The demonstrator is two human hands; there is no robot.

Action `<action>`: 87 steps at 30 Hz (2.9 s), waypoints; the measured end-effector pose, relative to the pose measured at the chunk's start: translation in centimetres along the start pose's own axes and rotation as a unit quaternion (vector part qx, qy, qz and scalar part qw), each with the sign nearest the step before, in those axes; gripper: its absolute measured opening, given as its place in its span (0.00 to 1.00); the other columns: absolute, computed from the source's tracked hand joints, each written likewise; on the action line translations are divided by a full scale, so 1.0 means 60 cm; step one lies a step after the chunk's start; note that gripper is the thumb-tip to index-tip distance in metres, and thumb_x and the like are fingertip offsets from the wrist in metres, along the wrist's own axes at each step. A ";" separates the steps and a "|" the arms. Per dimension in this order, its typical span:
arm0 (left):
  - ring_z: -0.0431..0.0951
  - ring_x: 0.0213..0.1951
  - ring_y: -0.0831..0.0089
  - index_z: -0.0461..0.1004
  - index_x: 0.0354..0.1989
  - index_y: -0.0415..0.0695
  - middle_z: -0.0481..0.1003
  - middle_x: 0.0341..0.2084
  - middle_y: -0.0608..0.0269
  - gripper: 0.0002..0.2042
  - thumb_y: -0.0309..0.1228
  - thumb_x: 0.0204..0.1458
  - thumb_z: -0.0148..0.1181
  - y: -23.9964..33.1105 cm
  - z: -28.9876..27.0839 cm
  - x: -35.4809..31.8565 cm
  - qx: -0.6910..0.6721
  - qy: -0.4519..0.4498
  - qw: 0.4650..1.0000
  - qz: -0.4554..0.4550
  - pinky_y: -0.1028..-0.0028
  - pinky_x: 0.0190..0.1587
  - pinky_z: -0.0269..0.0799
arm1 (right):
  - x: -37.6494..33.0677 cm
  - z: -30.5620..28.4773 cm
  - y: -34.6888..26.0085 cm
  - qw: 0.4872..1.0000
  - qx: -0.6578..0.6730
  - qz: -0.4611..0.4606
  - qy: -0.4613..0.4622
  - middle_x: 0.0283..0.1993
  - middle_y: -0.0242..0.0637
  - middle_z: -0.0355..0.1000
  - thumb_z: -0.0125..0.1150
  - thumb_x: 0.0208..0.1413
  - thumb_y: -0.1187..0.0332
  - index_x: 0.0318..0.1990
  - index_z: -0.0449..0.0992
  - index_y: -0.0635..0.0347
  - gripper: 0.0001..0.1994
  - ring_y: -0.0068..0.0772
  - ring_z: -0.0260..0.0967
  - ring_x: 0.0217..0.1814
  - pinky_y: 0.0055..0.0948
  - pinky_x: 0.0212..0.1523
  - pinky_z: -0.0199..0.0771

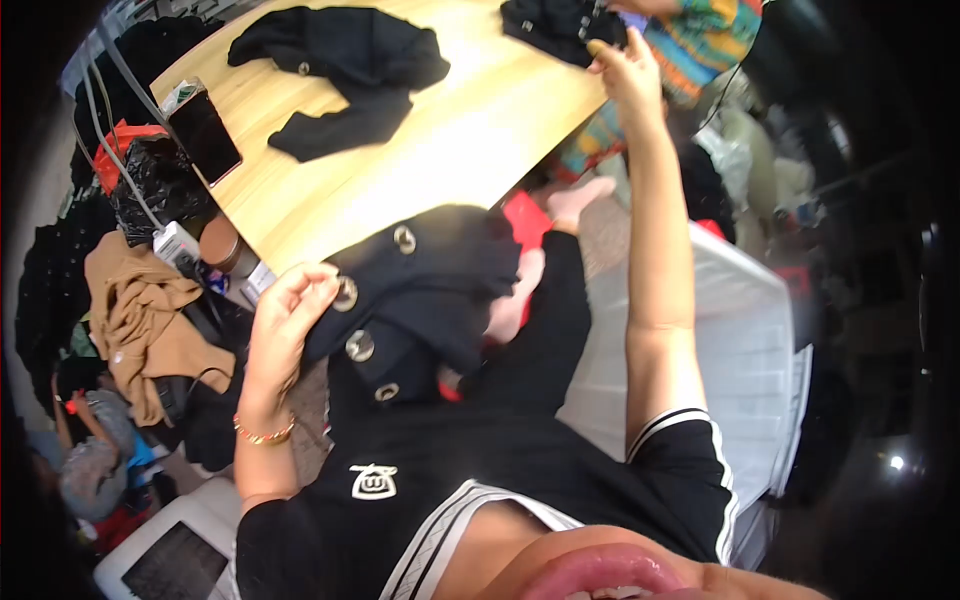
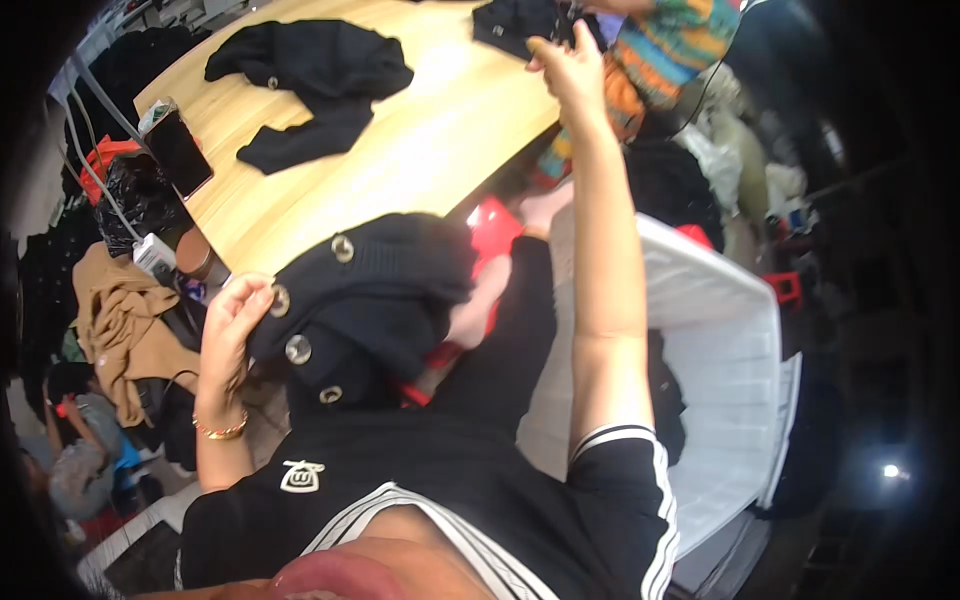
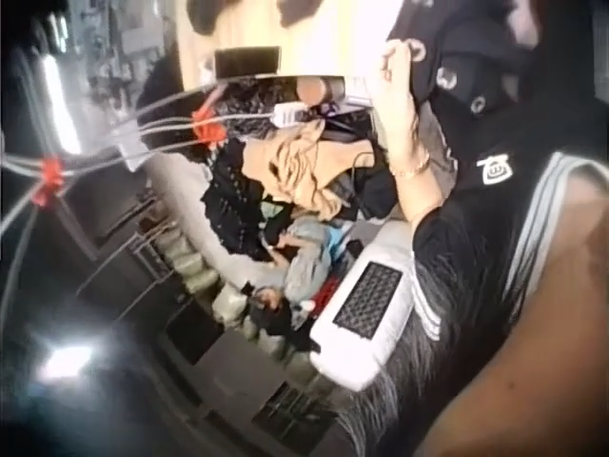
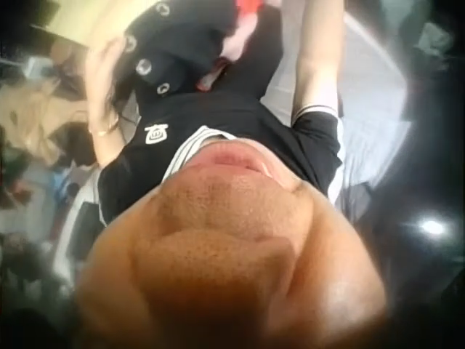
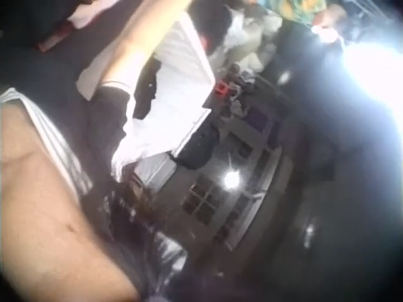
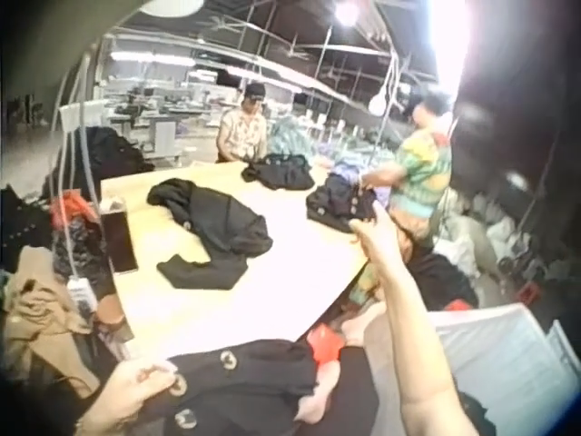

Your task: Inspecting and trimming loose threads on black garments with buttons using thread snips.

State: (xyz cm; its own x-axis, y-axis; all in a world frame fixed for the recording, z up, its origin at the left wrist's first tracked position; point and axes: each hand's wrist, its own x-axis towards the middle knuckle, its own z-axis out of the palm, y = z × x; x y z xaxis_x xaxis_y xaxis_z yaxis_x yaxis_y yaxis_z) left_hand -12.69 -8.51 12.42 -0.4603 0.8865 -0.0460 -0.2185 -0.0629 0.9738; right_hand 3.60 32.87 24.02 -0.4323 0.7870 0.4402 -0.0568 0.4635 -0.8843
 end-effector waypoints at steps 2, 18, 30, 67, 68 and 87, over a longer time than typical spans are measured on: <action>0.72 0.36 0.87 0.74 0.42 0.36 0.76 0.33 0.71 0.08 0.28 0.61 0.57 0.012 0.000 -0.014 -0.007 -0.015 1.000 -0.009 0.84 0.42 0.66 | 0.037 -0.004 -0.004 0.997 0.059 0.013 -0.053 0.19 0.33 0.72 0.64 0.51 0.76 0.47 0.63 0.62 0.19 0.11 0.51 0.10 0.17 0.10 0.44; 0.72 0.42 0.83 0.76 0.43 0.36 0.76 0.37 0.69 0.09 0.30 0.60 0.58 -0.064 -0.076 -0.062 0.091 0.067 0.993 -0.020 0.81 0.49 0.65 | -0.157 0.112 0.022 0.994 0.045 0.052 -0.086 0.20 0.19 0.63 0.62 0.57 0.71 0.61 0.69 0.62 0.23 0.08 0.47 0.13 0.13 0.15 0.44; 0.72 0.29 0.82 0.80 0.36 0.39 0.76 0.33 0.66 0.07 0.19 0.48 0.65 -0.002 0.002 -0.043 0.359 0.149 0.867 0.313 0.82 0.30 0.66 | -0.465 0.163 0.057 0.980 0.020 -0.018 -0.199 0.26 0.15 0.60 0.60 0.57 0.80 0.54 0.77 0.65 0.16 0.06 0.50 0.26 0.11 0.27 0.46; 0.76 0.35 0.80 0.77 0.38 0.36 0.80 0.36 0.60 0.04 0.21 0.55 0.61 -0.029 0.051 0.026 0.400 0.045 0.863 0.305 0.81 0.39 0.69 | -0.425 0.189 0.003 0.971 0.040 0.081 -0.223 0.32 0.31 0.75 0.66 0.52 0.79 0.45 0.76 0.69 0.12 0.16 0.70 0.32 0.16 0.34 0.69; 0.76 0.35 0.79 0.77 0.37 0.35 0.80 0.35 0.60 0.03 0.20 0.56 0.60 -0.029 0.051 0.028 0.400 0.045 0.863 0.305 0.81 0.40 0.70 | -0.426 0.184 0.001 0.971 0.012 0.083 -0.226 0.31 0.29 0.73 0.67 0.52 0.78 0.47 0.76 0.68 0.14 0.16 0.68 0.30 0.16 0.33 0.67; 0.79 0.39 0.75 0.73 0.40 0.34 0.80 0.39 0.55 0.04 0.19 0.58 0.57 -0.050 0.046 0.025 0.380 0.066 0.865 0.322 0.78 0.44 0.74 | -0.403 0.193 -0.102 0.937 -0.224 -0.235 -0.128 0.27 0.36 0.69 0.72 0.44 0.74 0.41 0.80 0.62 0.14 0.33 0.68 0.25 0.29 0.27 0.70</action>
State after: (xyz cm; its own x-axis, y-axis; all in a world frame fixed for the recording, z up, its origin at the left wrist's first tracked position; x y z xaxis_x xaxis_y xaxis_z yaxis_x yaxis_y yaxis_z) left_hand -10.35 -5.74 10.04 -0.3817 0.7167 0.5837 0.7250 -0.1595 0.6700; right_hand 3.96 6.29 17.01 -0.6597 0.3565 0.6616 0.0639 0.9037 -0.4233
